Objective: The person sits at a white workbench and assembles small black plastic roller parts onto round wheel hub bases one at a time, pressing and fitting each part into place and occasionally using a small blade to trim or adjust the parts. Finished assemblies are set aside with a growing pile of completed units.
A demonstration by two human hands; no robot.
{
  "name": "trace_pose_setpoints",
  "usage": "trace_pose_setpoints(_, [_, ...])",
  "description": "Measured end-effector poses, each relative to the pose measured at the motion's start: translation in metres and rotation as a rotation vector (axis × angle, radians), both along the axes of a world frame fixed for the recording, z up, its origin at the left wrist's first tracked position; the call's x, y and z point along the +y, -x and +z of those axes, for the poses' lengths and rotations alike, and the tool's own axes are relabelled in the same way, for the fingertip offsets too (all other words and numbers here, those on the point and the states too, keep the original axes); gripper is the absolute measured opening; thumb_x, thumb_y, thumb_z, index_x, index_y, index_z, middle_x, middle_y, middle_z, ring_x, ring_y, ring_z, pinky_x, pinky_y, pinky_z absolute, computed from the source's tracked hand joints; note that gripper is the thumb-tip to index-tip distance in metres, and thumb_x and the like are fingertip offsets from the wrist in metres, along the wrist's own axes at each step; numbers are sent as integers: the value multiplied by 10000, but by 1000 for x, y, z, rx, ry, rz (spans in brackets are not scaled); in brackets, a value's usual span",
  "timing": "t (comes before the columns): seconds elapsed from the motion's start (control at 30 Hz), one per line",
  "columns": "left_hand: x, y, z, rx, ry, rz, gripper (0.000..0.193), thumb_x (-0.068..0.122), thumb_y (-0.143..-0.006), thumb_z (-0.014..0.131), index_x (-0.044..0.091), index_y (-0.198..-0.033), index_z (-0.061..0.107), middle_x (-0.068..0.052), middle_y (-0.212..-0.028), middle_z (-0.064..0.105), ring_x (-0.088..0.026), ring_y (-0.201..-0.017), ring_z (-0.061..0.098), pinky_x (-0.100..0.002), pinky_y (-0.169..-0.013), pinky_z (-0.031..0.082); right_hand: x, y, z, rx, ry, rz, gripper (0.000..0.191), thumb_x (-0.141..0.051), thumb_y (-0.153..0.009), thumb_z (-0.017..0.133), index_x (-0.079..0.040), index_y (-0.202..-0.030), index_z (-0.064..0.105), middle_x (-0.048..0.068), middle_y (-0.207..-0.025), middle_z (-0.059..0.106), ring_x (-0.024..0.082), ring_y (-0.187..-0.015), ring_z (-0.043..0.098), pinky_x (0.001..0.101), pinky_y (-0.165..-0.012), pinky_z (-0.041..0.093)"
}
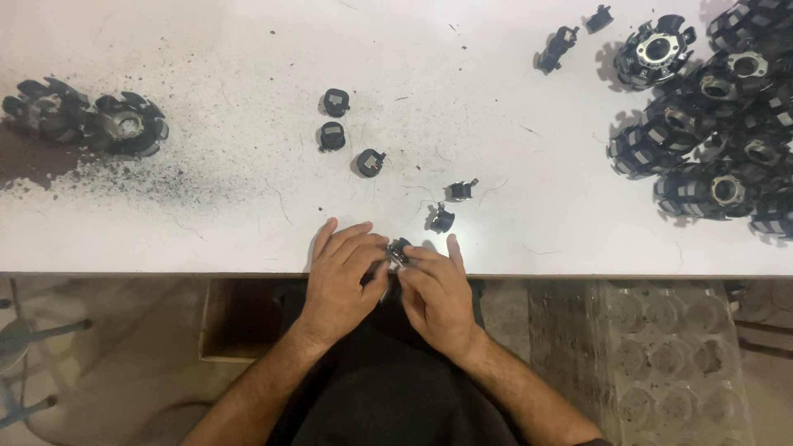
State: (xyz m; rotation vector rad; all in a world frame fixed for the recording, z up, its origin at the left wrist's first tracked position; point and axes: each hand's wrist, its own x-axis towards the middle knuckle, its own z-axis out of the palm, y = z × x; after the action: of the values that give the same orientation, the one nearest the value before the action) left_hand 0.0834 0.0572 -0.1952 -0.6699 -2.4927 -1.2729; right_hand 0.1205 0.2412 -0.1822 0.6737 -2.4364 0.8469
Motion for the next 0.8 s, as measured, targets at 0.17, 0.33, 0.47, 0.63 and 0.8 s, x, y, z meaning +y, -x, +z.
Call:
trace_pose_setpoints(0.17, [0, 4, 3, -36, -36, 11, 331, 94, -856, 756, 32, -1171, 675, -43, -1029, 700, -243, -1129, 636, -570, -1187, 328, 11, 2, 13, -12, -142, -176, 253, -94, -841, 783, -110, -1089, 739, 52, -1057, 607, 306, -1261, 551, 670, -1235, 124])
trace_pose_setpoints(0.33, [-2, 7, 8, 0, 36, 50, 168, 96, -884, 781, 97, -1042, 723, -26, -967, 676, -212, -999, 642, -547, -1171, 430, 10, 12, 16, -71, -216, -257, 427, -297, -790, 881, -94, -1140, 746, 62, -1102, 589, 328, -1284, 466, 732, -1171, 96])
trace_pose_setpoints(0.47, [-3, 8, 16, 73, 41, 50, 171, 91, -830, 789, 86, -985, 718, -50, -1049, 637, -261, -1058, 626, -551, -1123, 445, 10, 17, 17, -64, -237, -243, 382, -280, -779, 897, -111, -1090, 753, 47, -1088, 593, 317, -1267, 480, 738, -1180, 107])
trace_pose_setpoints(0.63, [-4, 9, 22, 172, 71, 11, 185, 69, -796, 779, 69, -962, 698, -87, -1217, 621, -303, -1187, 613, -536, -1090, 453, 11, 16, 15, -62, -224, -224, 379, -278, -765, 903, -97, -1060, 749, 44, -1080, 589, 315, -1261, 486, 751, -1181, 107])
trace_pose_setpoints(0.8, [-2, 9, 24, 235, 136, -20, 157, 65, -801, 789, 76, -933, 706, -62, -1194, 621, -285, -1235, 613, -515, -1067, 466, 14, 15, 15, -54, -209, -215, 387, -279, -769, 899, -88, -1070, 749, 46, -1072, 587, 308, -1264, 489, 751, -1192, 121])
